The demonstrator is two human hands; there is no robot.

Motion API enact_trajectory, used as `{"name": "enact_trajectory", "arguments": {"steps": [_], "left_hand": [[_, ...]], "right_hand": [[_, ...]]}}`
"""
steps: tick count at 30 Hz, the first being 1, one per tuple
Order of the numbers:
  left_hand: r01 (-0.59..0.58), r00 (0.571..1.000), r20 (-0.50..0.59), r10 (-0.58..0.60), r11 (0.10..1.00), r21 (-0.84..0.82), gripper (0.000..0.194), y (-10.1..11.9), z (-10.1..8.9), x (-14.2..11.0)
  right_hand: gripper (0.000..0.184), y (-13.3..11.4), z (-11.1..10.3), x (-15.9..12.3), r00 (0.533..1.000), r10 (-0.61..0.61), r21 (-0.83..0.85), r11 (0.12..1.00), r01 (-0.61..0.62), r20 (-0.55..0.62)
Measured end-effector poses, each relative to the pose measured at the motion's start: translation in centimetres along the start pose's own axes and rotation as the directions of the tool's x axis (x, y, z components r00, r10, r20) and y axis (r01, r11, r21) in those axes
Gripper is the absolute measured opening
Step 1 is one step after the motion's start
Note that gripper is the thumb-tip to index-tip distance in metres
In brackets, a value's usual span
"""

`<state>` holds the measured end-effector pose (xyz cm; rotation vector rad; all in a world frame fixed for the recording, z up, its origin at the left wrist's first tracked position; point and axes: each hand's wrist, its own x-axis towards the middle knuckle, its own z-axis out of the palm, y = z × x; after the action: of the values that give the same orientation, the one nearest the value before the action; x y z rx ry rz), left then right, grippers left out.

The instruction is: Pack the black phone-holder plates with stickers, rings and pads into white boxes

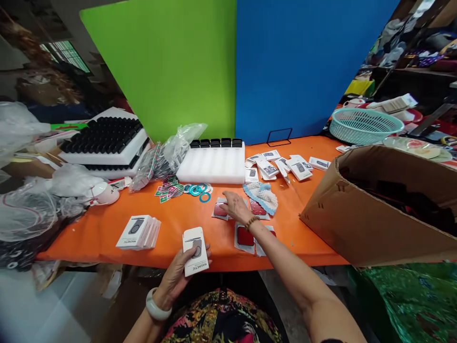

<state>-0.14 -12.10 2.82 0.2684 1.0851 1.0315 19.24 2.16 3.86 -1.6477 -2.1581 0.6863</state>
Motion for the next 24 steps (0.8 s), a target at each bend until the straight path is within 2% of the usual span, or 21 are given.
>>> {"name": "enact_trajectory", "arguments": {"steps": [4,7,9,12,17,21,23,24], "left_hand": [[0.028,0.999,-0.022,-0.029,0.999,-0.034,0.026,-0.3,-0.8,-0.4],[0.094,0.995,-0.031,-0.097,0.990,-0.102,0.032,-0.2,-1.1,-0.6],[0.118,0.992,-0.035,-0.124,0.984,-0.136,0.041,-0.1,-1.2,-0.7],[0.121,0.991,-0.037,-0.129,0.979,-0.164,0.042,0.0,-1.3,-0.5],[0.085,0.995,-0.032,-0.092,0.981,-0.173,0.038,-0.2,-1.9,0.1],[0.051,0.999,-0.010,-0.053,0.987,-0.150,0.041,-0.6,-2.4,0.2],[0.048,0.999,0.011,-0.047,0.991,-0.123,0.046,-0.9,-2.5,0.2],[0.053,0.998,0.026,-0.050,0.992,-0.112,0.048,-1.1,-2.5,0.2]], "right_hand": [[0.032,-0.1,0.4,2.6,0.981,0.036,-0.141,0.990,-0.009,0.191],[0.032,-0.5,0.5,3.5,0.959,0.054,-0.194,0.981,0.001,0.280],[0.037,-0.7,0.3,4.0,0.942,0.050,-0.189,0.982,0.015,0.333],[0.042,-1.0,0.1,4.4,0.922,0.006,-0.120,0.992,0.044,0.387],[0.044,-1.1,0.3,3.0,0.926,-0.108,0.086,0.993,0.083,0.361],[0.039,-0.3,0.8,0.5,0.944,-0.119,0.259,0.965,0.037,0.307],[0.036,-0.1,1.2,-0.9,0.961,-0.115,0.389,0.921,0.009,0.251],[0.035,-0.1,1.4,-1.7,0.971,-0.108,0.503,0.864,-0.013,0.212]]}}
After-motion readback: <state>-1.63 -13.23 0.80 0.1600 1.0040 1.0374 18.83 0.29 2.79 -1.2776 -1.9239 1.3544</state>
